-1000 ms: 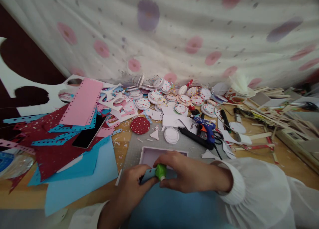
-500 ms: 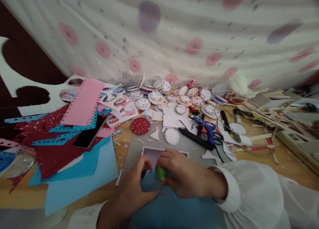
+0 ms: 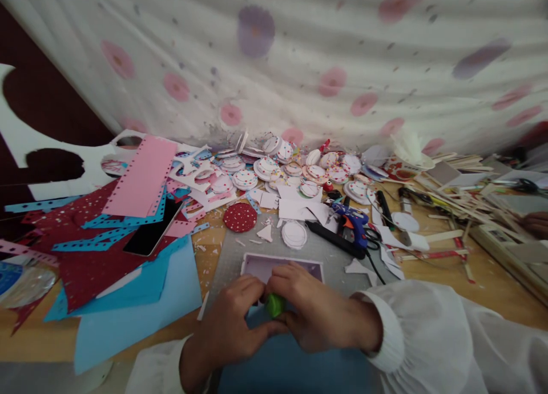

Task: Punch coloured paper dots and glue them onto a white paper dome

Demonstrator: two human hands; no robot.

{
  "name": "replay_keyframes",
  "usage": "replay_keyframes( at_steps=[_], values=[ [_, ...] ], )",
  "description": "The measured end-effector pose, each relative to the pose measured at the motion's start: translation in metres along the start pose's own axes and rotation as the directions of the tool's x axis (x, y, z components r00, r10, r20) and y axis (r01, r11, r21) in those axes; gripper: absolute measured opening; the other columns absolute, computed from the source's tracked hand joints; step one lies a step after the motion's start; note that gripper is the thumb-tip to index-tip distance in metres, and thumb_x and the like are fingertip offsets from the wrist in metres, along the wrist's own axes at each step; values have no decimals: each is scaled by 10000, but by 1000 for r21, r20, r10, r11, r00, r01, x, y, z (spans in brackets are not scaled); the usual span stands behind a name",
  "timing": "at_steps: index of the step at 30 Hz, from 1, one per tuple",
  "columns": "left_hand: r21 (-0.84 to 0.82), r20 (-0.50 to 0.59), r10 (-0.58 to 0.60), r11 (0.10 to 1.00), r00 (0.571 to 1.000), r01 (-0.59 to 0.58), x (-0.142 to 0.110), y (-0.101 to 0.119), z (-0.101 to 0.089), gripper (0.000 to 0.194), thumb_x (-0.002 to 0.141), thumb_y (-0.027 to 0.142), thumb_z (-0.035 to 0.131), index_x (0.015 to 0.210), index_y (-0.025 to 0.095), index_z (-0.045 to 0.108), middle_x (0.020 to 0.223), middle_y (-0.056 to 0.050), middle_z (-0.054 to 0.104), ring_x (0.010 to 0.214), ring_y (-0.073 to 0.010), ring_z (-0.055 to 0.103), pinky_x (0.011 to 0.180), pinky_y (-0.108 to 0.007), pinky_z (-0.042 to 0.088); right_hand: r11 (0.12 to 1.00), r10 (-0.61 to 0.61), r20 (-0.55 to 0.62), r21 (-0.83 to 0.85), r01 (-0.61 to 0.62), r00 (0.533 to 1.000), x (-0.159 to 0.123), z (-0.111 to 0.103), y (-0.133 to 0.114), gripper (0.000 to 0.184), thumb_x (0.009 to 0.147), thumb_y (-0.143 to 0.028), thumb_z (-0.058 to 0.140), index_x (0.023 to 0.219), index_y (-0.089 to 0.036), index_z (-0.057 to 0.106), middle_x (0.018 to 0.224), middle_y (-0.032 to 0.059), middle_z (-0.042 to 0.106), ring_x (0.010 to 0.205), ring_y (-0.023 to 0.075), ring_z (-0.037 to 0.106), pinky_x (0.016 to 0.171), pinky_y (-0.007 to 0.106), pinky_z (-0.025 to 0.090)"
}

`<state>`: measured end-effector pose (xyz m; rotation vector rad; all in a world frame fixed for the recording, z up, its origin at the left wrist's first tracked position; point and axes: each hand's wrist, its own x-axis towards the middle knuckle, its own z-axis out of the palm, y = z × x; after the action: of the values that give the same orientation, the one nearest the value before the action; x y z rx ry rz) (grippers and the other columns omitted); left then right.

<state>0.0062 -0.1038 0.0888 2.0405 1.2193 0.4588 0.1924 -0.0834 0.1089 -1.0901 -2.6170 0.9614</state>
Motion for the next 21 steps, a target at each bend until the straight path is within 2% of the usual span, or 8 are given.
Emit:
replay_keyframes(
  at_steps=[2,4,6,8,11,13,17,21],
  values=[
    [-22,6,-26,999,1000,26,0,2,-2,264,788,424,713,830,169,663,864,-58,695,842,-241,651,766,-346,515,1000,12,8,3,-12,1000,1,-5,0,191,669,-113,668,808,-175,552,891,71,634,841,220,576,759,361,423],
    [-55,41,-90,994,995,92,-1,4,-7,334,762,413,740,1014,199,690,1014,-67,728,955,-267,668,848,-372,529,1000,8,24,26,-9,1000,1,-13,1,203,714,-143,692,885,-170,587,941,79,651,892,233,591,804,389,417],
    [-89,68,-167,981,984,173,-3,5,-10,525,745,361,753,1241,248,621,1203,-62,703,1086,-285,651,943,-406,517,999,-5,45,45,3,999,1,-20,1,250,737,-186,727,956,-169,609,999,93,658,946,256,598,844,426,410],
    [-124,50,-215,968,975,220,-5,2,-10,586,783,279,694,1349,280,542,1302,-41,661,1158,-270,630,1011,-415,490,999,-10,70,53,7,997,-1,-26,2,261,743,-224,758,959,-166,623,1032,104,656,976,272,598,865,445,413],
    [-155,-20,-220,964,975,214,-9,-5,-7,481,827,225,596,1303,293,588,1277,-12,679,1080,-226,677,1005,-384,507,998,2,93,59,-8,996,-4,-28,5,224,745,-224,770,909,-162,631,1027,103,651,981,263,597,874,424,433],
    [-157,-51,-213,966,976,203,-10,-9,-4,442,825,239,595,1263,296,620,1249,-4,696,1017,-214,701,983,-368,527,997,4,85,78,-10,996,-6,-25,7,230,747,-218,765,923,-160,630,1025,101,648,982,254,592,876,410,445],
    [-142,-81,-198,972,977,185,-12,-11,-2,434,830,249,597,1260,301,627,1261,4,689,1059,-214,687,1008,-362,513,992,-4,44,123,-1,999,-7,-20,10,282,746,-251,773,970,-167,624,1019,93,648,965,237,592,861,382,467],
    [-142,-94,-216,969,972,201,-12,-8,-3,426,823,243,600,1245,287,641,1248,0,697,1095,-225,676,1009,-361,515,991,13,52,132,-20,999,-7,-19,10,272,759,-258,767,977,-159,638,997,90,660,950,235,607,856,369,475]
  ],
)
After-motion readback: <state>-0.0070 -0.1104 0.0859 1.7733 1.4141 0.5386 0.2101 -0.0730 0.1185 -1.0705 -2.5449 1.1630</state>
